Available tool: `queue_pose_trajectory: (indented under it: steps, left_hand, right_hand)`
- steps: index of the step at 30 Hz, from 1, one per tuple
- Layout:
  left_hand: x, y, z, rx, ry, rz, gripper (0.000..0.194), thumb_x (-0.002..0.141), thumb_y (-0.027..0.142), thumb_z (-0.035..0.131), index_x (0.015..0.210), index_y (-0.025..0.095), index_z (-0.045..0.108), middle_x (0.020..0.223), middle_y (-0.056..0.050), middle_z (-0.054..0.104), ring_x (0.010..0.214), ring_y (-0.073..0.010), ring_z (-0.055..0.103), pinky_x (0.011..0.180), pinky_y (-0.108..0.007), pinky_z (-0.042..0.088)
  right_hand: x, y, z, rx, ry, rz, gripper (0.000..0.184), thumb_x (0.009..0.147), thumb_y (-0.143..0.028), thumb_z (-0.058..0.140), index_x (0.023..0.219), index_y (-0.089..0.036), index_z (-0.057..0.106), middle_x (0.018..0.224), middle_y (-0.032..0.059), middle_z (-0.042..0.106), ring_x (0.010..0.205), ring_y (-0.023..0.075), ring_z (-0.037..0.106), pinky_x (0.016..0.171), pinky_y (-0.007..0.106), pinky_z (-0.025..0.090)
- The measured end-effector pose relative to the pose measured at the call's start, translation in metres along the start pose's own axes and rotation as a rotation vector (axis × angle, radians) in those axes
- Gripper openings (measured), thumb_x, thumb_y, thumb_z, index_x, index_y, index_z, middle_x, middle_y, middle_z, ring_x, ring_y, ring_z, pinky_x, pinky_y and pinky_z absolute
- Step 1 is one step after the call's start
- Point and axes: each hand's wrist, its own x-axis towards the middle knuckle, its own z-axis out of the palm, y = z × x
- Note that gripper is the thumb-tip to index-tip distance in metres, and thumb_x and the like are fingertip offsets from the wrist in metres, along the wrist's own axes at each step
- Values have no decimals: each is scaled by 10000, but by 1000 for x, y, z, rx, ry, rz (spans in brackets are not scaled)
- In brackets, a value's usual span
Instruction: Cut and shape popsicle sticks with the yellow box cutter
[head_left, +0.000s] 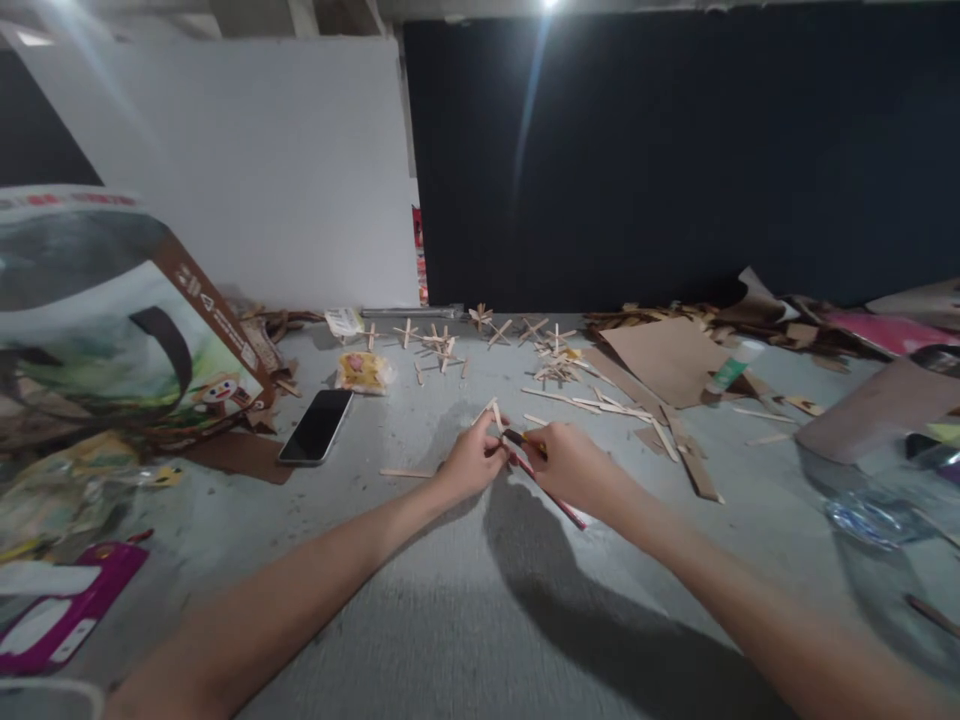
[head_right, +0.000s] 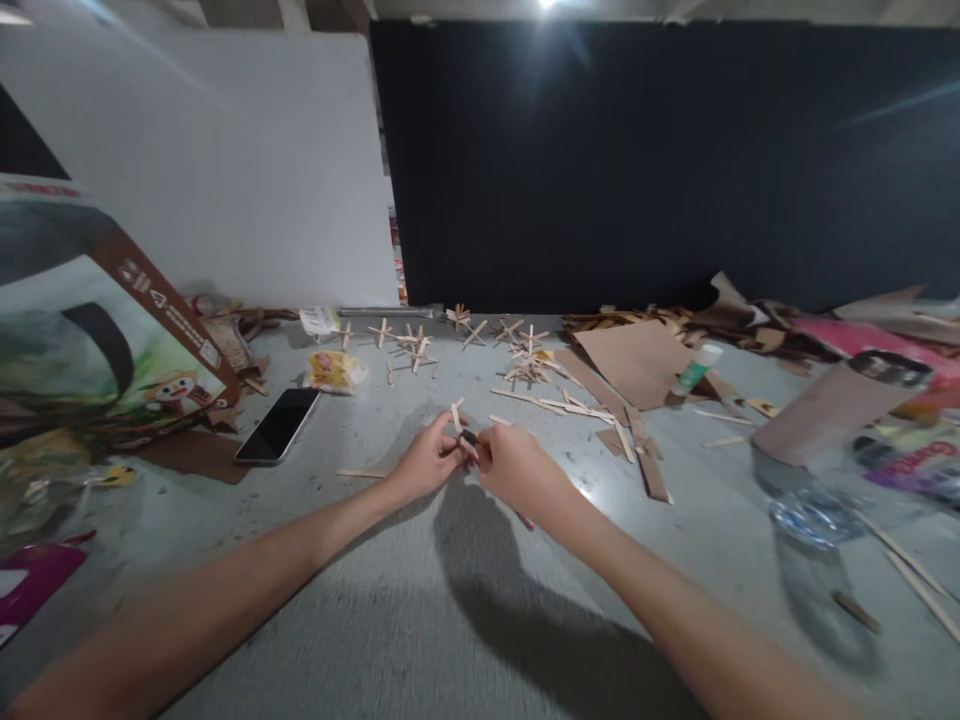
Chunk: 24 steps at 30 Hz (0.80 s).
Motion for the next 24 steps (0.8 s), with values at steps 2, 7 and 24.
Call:
queue_pose_trajectory:
  steps: [2, 7, 24]
  left_hand:
    - [0, 1, -1, -33, -46, -12, 469, 850, 186, 694, 1297, 177, 551, 687, 24, 730, 584, -154, 683, 585, -233, 489]
    - [-1, 3, -2, -45, -52, 3, 728, 845, 151, 697, 1526, 172, 438, 682, 44, 721, 625, -156, 721, 621, -226, 501]
    - [-3, 7, -2, -33, 190, 9, 611, 896, 149, 646, 1480, 210, 477, 644, 62, 700, 614, -156, 713, 649, -231, 523]
  right_hand:
    - [-7, -5, 8, -57, 44, 6, 239, 950, -85, 540, 788, -180, 688, 677, 50, 678, 593, 158, 532, 571, 303, 223]
    - [-20, -7, 24, -141, 48, 50, 242, 1032, -130, 503, 1148, -156, 714, 871, 135, 797, 674, 228, 682, 558, 317, 203]
    - [-16, 18, 49, 298, 264, -237, 192, 931, -172, 480, 1111, -234, 448, 932, 93, 716, 776, 258, 706, 664, 300, 456]
